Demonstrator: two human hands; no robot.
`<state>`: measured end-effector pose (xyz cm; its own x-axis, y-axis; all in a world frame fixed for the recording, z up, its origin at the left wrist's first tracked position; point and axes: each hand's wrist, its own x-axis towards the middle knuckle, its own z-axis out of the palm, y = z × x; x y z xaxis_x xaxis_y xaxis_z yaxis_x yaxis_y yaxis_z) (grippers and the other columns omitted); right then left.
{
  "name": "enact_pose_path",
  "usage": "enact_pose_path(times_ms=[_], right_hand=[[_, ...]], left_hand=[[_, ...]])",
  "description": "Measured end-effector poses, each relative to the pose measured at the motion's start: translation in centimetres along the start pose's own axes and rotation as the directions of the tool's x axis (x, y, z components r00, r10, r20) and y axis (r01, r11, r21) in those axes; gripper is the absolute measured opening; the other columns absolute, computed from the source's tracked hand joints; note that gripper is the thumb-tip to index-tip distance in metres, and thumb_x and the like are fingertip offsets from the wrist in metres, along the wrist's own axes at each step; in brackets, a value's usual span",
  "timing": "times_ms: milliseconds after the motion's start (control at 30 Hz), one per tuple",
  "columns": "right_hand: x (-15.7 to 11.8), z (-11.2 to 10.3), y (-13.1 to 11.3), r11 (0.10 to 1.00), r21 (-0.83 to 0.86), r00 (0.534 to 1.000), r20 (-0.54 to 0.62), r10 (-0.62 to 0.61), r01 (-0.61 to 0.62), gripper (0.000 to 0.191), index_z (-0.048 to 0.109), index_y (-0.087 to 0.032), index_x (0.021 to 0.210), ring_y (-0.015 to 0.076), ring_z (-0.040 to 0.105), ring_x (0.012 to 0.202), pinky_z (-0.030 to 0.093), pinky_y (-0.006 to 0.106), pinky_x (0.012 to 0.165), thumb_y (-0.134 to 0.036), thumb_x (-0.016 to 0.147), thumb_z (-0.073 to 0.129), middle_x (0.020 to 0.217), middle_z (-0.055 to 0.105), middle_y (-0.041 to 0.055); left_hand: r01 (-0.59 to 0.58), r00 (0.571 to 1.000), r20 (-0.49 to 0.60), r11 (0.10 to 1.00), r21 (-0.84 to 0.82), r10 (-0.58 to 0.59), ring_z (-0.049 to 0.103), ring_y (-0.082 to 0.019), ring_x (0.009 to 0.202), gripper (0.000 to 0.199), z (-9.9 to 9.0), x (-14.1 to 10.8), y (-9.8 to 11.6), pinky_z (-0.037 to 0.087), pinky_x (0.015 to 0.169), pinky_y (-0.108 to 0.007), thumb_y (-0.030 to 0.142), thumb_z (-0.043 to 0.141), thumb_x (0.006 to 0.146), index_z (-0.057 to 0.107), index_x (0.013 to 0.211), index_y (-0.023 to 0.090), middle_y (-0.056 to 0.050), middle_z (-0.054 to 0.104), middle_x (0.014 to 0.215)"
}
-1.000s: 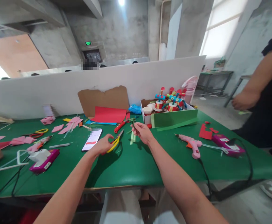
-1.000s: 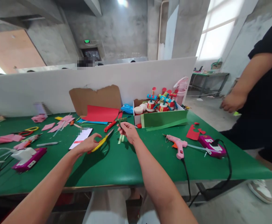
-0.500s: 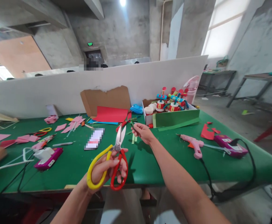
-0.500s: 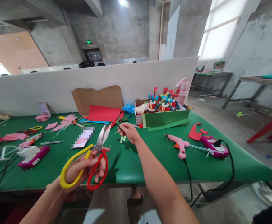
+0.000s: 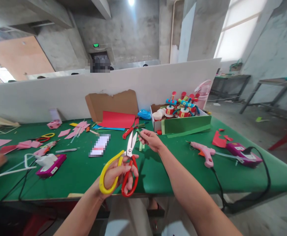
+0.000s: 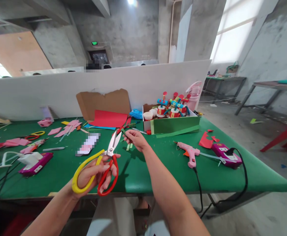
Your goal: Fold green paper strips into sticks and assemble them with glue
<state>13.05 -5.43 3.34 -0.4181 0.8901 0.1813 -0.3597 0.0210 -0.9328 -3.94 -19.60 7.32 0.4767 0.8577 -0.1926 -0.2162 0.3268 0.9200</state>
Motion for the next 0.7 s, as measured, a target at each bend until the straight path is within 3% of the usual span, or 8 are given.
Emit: enact_pose_path(times_ms=[500,700], right_hand=[[-0.2,0.4,0.1,0.998,-0.057,0.997,0.069,-0.018,0.022,0.043,0.057,-0.018,0.066,0.0050,0.044,0.046,0.035,0.019,0.046,-0.058,0.064,0.073,0.058,0.059,-0.0042],[-0.1,0.5,0.3,0.996,-0.083,0.996,0.090,-0.013,0.021,0.043,0.055,-0.018,0.064,0.0045,0.045,0.045,0.035,0.018,0.046,-0.057,0.065,0.072,0.057,0.059,-0.0041]], left_hand=[[-0.046,0.991,-0.129,0.999,0.011,0.047,0.053,-0.011,0.038,0.061,1.0,0.3,0.9,0.039,0.031,-0.022,0.030,0.067,0.073,0.046,0.128,0.016,-0.006,0.068,0.076],[-0.063,0.979,-0.189,0.997,0.054,0.072,0.047,-0.008,0.033,0.060,1.0,0.3,0.2,0.038,0.030,-0.021,0.035,0.065,0.074,0.045,0.127,0.015,-0.002,0.064,0.070]])
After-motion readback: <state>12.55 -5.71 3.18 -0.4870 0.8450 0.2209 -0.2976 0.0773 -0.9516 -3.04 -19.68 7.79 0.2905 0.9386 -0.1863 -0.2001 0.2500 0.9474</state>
